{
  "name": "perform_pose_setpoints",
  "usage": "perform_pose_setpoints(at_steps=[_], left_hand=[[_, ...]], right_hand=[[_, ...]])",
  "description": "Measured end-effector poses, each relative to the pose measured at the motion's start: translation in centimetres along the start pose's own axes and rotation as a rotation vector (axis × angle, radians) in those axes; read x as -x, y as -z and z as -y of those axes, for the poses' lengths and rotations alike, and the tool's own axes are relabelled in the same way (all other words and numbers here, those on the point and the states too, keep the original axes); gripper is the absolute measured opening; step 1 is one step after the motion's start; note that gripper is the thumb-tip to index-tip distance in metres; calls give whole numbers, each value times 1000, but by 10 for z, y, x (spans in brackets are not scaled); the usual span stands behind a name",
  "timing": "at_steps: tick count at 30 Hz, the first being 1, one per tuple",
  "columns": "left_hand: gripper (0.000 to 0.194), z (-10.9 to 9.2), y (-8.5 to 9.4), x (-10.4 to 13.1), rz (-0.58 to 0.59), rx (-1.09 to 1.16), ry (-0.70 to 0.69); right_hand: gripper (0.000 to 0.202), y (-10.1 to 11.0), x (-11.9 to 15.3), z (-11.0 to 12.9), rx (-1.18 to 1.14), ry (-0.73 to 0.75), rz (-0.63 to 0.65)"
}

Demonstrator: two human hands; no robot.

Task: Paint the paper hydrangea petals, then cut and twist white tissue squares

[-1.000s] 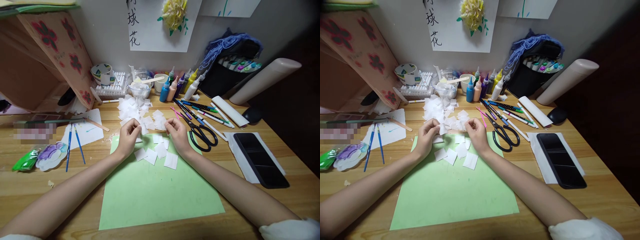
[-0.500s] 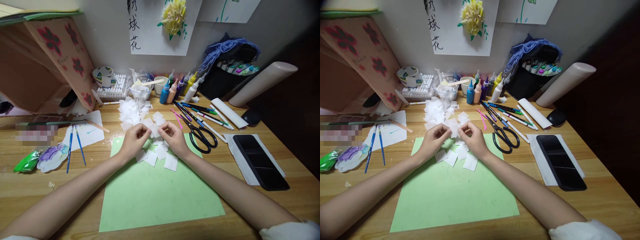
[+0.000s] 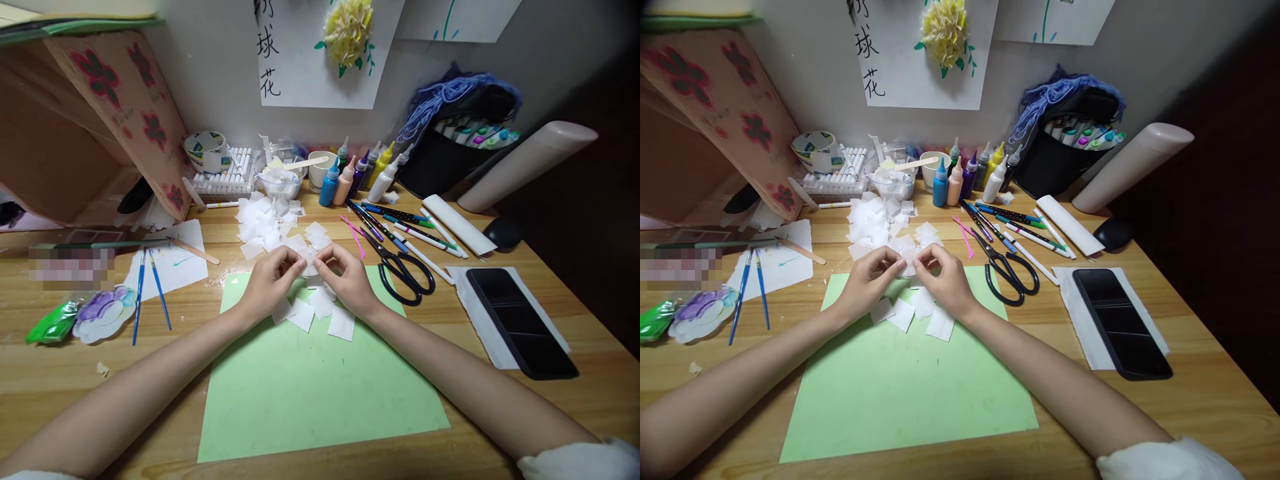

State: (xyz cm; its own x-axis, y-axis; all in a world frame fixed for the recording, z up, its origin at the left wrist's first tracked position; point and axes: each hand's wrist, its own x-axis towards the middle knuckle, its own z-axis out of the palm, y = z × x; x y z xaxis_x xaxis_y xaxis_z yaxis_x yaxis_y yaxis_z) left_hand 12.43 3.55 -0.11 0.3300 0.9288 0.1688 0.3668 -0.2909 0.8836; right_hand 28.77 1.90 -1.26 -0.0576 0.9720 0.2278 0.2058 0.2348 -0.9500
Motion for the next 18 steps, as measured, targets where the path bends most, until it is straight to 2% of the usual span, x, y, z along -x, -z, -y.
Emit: perform_pose_setpoints(at_steps=[9, 18], left_hand=[[19, 2, 1, 0, -61, 44, 47], [21, 8, 2, -3, -162, 205, 104]], right_hand=[[12, 1, -2, -6, -85, -50, -72], [15, 3, -9, -9, -149, -154, -254]])
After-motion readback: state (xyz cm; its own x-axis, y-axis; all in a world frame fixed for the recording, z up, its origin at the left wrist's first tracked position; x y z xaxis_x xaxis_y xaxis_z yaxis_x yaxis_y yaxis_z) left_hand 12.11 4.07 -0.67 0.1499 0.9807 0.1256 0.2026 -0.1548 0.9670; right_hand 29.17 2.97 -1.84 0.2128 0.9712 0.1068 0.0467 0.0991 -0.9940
